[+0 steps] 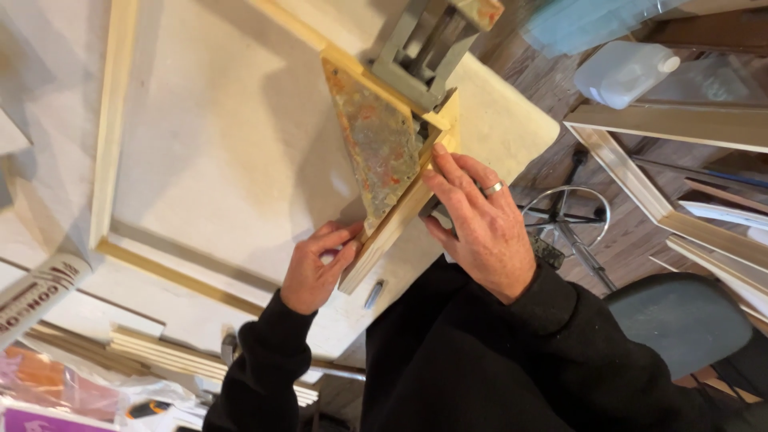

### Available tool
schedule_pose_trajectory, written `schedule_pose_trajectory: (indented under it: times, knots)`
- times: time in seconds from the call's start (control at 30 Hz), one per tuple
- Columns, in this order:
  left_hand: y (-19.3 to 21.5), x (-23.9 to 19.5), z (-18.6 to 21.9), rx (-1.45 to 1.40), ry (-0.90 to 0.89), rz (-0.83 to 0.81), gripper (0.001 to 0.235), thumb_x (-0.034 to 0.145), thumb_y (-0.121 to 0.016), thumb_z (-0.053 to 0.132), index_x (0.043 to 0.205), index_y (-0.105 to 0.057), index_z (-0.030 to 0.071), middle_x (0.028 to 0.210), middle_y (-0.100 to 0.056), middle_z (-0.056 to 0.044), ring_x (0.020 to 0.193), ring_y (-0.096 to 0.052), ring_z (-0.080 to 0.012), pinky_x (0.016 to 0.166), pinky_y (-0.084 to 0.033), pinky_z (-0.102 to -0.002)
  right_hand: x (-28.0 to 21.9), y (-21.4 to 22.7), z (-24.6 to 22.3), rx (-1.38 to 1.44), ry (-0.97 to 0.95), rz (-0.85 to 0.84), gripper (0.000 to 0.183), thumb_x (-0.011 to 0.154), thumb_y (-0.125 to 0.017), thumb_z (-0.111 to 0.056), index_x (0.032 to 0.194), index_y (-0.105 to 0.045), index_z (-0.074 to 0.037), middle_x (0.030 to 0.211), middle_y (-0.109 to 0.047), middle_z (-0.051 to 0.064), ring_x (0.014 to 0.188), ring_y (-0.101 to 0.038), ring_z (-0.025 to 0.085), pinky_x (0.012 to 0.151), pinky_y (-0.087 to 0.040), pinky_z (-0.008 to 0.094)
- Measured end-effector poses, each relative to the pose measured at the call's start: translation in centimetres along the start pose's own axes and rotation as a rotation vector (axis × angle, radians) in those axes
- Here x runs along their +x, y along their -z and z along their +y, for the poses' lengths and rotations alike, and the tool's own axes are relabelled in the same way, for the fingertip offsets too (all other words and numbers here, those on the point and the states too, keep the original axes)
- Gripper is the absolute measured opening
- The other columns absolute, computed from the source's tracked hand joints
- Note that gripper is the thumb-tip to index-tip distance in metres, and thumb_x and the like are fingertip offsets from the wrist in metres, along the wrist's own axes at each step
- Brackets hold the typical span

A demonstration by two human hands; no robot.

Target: The person applies wood glue to the end of a wooden frame strip, fits the strips together into a rectangular frame on the workbench, positions a corner clamp with a triangular guide against the joint, tightens the clamp screw, and uses a hammer to drive fasteners into the mitered corner, repeating the clamping and nailing at frame corners.

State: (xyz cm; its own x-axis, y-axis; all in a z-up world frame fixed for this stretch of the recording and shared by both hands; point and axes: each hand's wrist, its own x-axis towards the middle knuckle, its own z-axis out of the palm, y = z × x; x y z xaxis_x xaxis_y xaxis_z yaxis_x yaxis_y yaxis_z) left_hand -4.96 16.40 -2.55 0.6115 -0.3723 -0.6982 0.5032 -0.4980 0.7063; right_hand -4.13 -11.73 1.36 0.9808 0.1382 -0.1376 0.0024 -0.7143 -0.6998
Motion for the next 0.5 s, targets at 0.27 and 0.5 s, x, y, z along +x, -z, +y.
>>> schedule_pose_trajectory:
  times: [0.27, 0.5]
  knots:
    - [0.0, -0.3, 0.3, -0.022, 0.082, -0.029, 0.029, 0.098, -0.064, 0.009, 0.124, -0.068, -0.004, 0.102, -0.064, -0.005, 0.086, -0.063, -0.0096, 0.076, -0.055, -0.023, 0.4, 1.6, 1.4, 0.244, -0.118, 0.102, 0.061, 0.075, -0.083, -0.013, 0.13, -0.06, -0.003, 0.136, -0.06, 0.018, 0.125, -0.057, 0.037, 0.103, -0.049, 0.044]
    - [0.3, -0.1, 0.2, -0.084, 0.133, -0.033, 0.022, 0.1, -0.061, 0.004, 0.117, -0.068, -0.007, 0.109, -0.064, -0.004, 0.09, -0.059, -0.0089, 0.077, -0.051, -0.024, 3.2, 1.5, 4.1, 0.634, -0.47, 0.187, 0.043, 0.086, -0.086, -0.02, 0.121, -0.068, -0.003, 0.111, -0.066, 0.009, 0.092, -0.07, 0.019, 0.083, -0.059, 0.031]
